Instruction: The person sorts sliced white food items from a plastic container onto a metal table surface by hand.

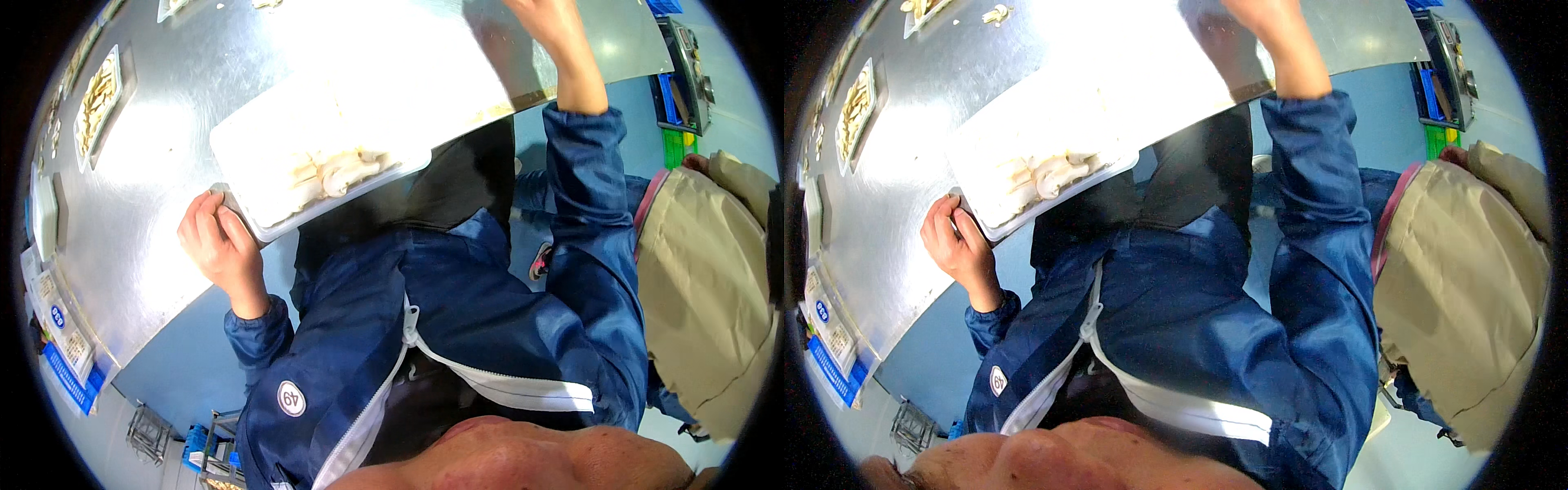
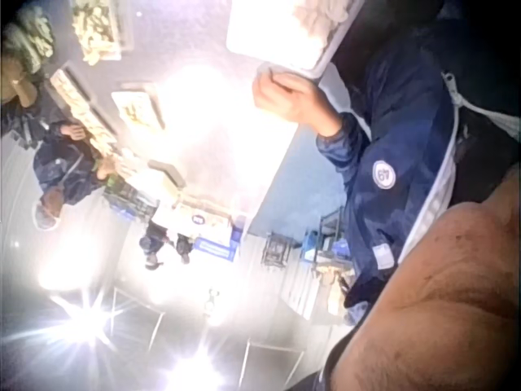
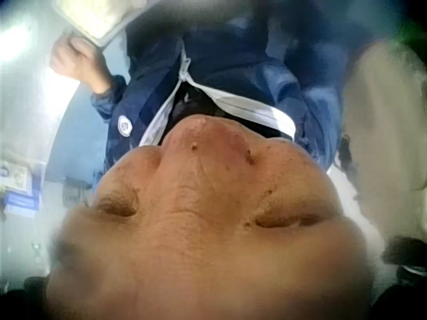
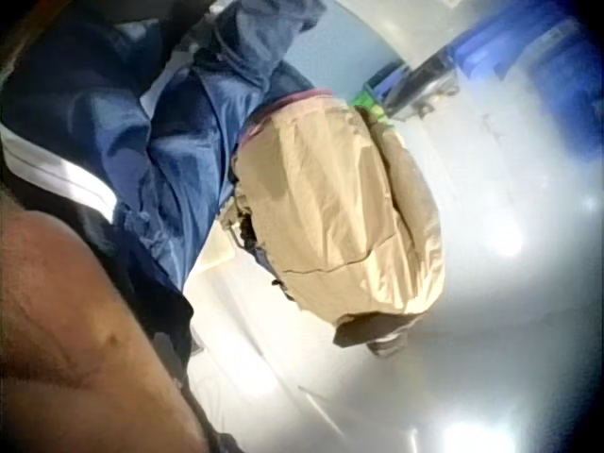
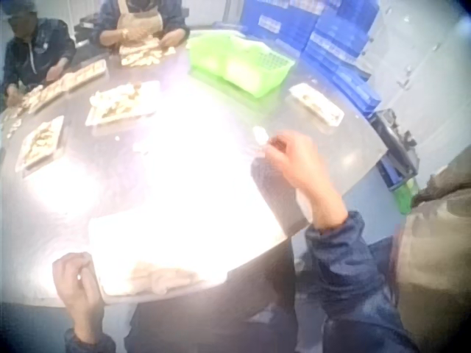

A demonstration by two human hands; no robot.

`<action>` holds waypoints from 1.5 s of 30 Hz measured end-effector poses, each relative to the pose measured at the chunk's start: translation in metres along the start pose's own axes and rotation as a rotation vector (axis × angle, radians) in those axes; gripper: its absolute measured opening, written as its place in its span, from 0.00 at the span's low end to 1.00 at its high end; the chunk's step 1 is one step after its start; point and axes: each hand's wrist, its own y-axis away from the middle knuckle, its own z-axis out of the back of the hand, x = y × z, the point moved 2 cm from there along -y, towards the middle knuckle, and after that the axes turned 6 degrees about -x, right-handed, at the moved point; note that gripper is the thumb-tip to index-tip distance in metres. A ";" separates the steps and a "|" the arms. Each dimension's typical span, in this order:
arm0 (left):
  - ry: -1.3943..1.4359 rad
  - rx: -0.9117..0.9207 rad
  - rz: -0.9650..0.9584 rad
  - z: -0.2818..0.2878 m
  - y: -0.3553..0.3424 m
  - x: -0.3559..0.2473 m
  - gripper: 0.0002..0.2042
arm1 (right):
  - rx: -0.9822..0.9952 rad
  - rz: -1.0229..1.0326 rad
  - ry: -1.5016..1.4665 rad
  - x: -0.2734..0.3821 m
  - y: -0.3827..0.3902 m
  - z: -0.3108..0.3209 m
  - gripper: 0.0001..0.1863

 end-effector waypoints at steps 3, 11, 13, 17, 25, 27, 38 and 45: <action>-0.012 0.007 0.002 0.001 0.001 0.001 0.08 | -0.013 -0.036 0.191 -0.018 -0.022 -0.008 0.19; -0.028 0.004 -0.002 0.000 0.003 0.000 0.07 | 0.080 -0.093 0.445 -0.049 -0.067 -0.037 0.22; -0.004 0.015 0.019 -0.001 0.004 0.001 0.08 | 0.157 -0.145 0.443 -0.058 -0.077 -0.040 0.24; -0.007 0.012 0.017 0.000 0.005 0.001 0.09 | 0.179 -0.131 0.444 -0.054 -0.081 -0.041 0.24; -0.022 0.009 0.010 0.002 0.002 -0.001 0.07 | 0.130 -0.253 0.154 -0.041 -0.073 -0.036 0.17; -0.019 0.006 0.009 0.002 0.002 -0.001 0.07 | 0.127 -0.206 0.151 -0.059 -0.081 -0.035 0.16; -0.011 0.008 0.016 0.002 0.002 -0.001 0.07 | 0.181 -0.295 -0.372 -0.079 -0.055 -0.014 0.10; 0.012 0.015 0.006 -0.002 -0.001 -0.001 0.08 | 0.179 -0.228 -0.161 0.004 0.005 -0.003 0.13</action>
